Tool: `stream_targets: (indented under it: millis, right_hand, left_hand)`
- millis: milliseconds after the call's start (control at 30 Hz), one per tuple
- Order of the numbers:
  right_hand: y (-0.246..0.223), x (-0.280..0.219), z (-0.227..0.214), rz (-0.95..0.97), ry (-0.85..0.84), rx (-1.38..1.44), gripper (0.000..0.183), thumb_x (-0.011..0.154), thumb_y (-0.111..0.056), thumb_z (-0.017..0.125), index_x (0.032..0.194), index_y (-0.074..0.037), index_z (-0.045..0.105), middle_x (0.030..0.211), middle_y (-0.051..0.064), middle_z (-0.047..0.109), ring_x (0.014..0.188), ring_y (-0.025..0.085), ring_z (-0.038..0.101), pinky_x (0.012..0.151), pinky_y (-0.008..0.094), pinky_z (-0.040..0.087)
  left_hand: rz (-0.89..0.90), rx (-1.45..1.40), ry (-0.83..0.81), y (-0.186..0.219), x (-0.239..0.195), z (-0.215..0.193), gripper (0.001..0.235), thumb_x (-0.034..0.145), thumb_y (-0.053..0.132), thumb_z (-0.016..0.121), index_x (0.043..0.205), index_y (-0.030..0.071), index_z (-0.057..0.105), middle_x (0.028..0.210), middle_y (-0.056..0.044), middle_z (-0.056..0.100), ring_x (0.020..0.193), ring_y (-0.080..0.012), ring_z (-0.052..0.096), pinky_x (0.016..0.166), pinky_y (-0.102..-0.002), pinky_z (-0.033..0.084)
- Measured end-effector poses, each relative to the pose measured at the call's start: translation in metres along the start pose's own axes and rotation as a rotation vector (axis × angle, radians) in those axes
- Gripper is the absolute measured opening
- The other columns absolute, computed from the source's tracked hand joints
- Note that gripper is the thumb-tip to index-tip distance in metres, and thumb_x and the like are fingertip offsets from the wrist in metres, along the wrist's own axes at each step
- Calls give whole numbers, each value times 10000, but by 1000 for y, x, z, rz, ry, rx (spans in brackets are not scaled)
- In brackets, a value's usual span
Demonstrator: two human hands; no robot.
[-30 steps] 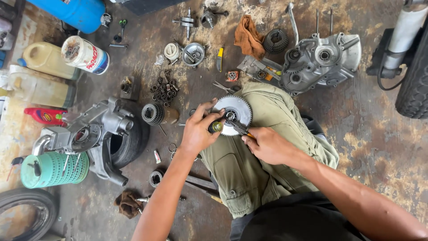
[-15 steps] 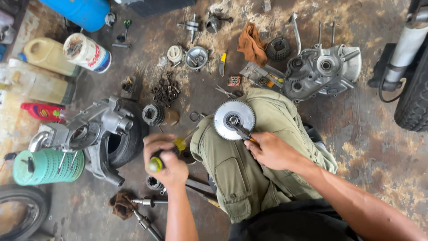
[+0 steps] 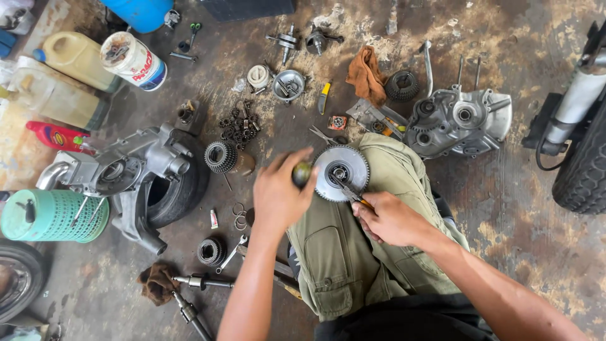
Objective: The person sits on the floor and uses pliers to remove a circlip from a motorcycle gear assembly. They then use a screwdriver to manipulate the gear and the removed clip while holding the assembly on their lap.
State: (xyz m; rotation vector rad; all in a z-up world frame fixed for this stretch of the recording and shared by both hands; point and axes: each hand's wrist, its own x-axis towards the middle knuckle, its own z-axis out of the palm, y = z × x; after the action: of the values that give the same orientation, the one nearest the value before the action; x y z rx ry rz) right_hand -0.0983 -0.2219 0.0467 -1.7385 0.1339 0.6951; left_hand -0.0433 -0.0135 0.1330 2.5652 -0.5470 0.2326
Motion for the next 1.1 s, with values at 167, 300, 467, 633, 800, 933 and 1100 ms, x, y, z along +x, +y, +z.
stream_targets:
  millis: [167,300,467,633,800,933,1100]
  right_hand:
    - [-7,-8,-2,-14,-3,34,307,1008,-87,497,793,54,665,541,167,631,406,219,616,271,306,521]
    - [-6,-8,-5,-37,-28,83,280,1007,-57,493,849,83,677,591,176,645,431,226,643,290,325,540]
    - [3,2,-2,-21,-71,174,326,1034,-75,481,828,91,671,579,182,625,444,245,649,280,346,539]
    - [2,4,-6,-41,-95,178,338,1039,-80,473,814,94,655,580,175,612,445,257,654,284,366,541]
    - [5,9,-12,-74,-131,90,282,1027,-49,480,861,100,653,598,173,622,431,246,645,282,365,535]
    - [-1,9,-12,-70,-130,72,285,1033,-51,473,876,102,655,592,164,610,417,234,632,268,353,525]
    - [0,10,-14,-33,-152,121,293,1038,-72,471,915,121,656,619,173,613,430,252,637,297,369,548]
  left_hand:
    - [-262,-126,-415,-46,48,43,348,908,459,662,1072,160,730,1002,-181,754,1003,-480,698,910,-531,522]
    - [-295,-196,-407,-57,45,56,358,888,455,695,880,98,726,831,-187,734,899,-478,704,804,-505,519]
    - [-357,-156,-410,-64,44,67,398,857,504,705,845,108,727,797,-178,718,879,-443,712,767,-485,519]
    - [-367,-165,-401,-65,46,70,370,849,497,711,864,128,740,819,-174,733,907,-448,715,771,-497,524]
    - [-378,-201,-407,-56,46,61,385,854,509,702,1097,216,756,1071,-140,769,1099,-432,689,971,-510,539]
    - [-439,-116,-291,-57,32,54,428,861,615,658,1071,251,741,983,-120,773,1030,-409,717,927,-502,558]
    - [-142,-436,552,-44,-2,-2,207,997,289,611,870,127,640,693,-73,619,730,-263,630,785,-370,471]
